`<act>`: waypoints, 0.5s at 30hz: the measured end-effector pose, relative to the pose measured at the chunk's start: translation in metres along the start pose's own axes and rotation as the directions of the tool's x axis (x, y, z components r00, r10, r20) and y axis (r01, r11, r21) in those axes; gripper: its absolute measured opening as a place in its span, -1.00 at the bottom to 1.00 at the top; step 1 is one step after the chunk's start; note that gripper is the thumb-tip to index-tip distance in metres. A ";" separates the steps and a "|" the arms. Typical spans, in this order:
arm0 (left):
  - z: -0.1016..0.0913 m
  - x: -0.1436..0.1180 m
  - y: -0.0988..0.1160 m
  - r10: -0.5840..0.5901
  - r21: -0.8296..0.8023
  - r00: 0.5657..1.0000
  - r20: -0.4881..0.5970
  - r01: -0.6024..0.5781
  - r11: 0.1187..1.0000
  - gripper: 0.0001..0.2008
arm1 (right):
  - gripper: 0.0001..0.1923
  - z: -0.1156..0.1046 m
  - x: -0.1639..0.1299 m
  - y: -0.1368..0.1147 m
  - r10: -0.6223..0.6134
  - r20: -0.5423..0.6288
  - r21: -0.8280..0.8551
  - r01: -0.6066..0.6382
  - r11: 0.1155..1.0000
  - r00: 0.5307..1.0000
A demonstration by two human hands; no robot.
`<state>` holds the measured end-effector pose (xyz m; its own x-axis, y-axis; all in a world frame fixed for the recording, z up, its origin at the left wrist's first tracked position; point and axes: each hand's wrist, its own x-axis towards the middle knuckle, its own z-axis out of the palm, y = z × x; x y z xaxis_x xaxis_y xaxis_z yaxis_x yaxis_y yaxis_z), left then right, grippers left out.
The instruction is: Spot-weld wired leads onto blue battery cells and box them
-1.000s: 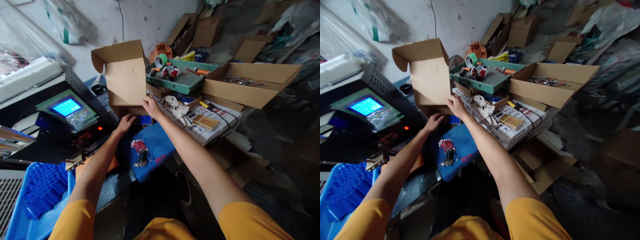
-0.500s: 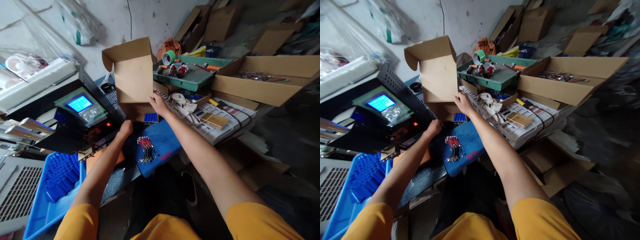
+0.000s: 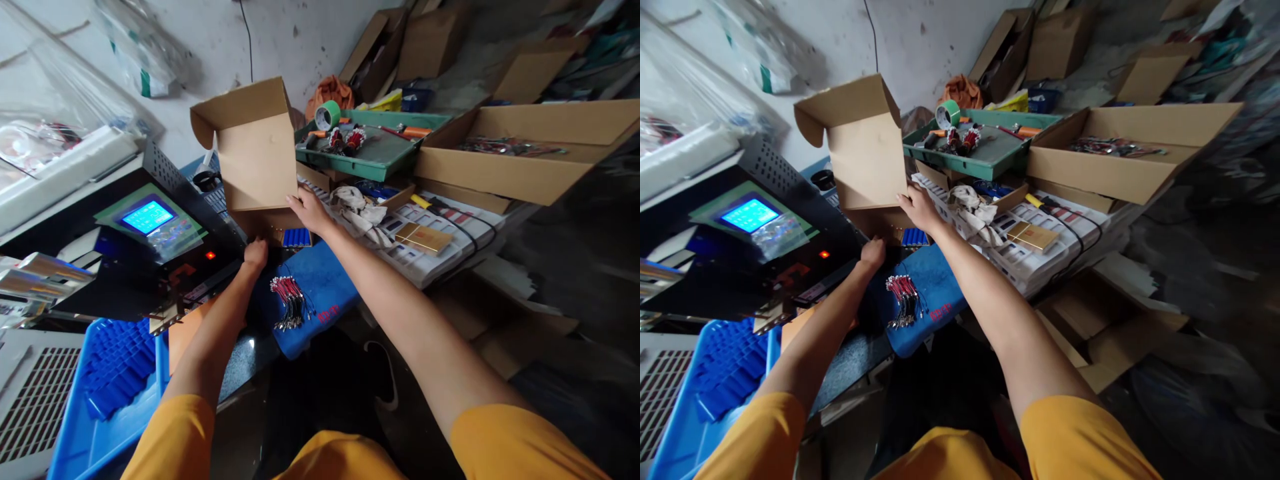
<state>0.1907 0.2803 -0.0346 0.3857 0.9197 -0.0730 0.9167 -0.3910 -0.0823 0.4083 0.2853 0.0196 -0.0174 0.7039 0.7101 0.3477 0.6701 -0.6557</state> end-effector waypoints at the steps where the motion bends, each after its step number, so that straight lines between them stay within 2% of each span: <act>1: -0.003 0.000 0.000 0.001 0.015 1.000 0.010 -0.002 1.000 -0.64 | -0.59 0.000 0.000 0.001 0.005 0.001 -0.005 -0.005 1.000 1.000; 9: -0.022 -0.014 -0.003 0.020 0.098 0.996 0.090 -0.028 0.995 -0.61 | -0.59 0.002 0.000 0.002 0.021 -0.010 0.003 -0.021 1.000 1.000; 15: -0.032 -0.031 -0.004 0.114 0.060 0.986 0.124 -0.122 0.991 -0.70 | -0.60 0.002 -0.001 -0.002 -0.001 -0.015 0.002 0.001 1.000 1.000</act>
<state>0.1784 0.2550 -0.0004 0.4716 0.8578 -0.2046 0.8550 -0.5015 -0.1319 0.4061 0.2843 0.0198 -0.0035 0.6999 0.7142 0.3462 0.6709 -0.6558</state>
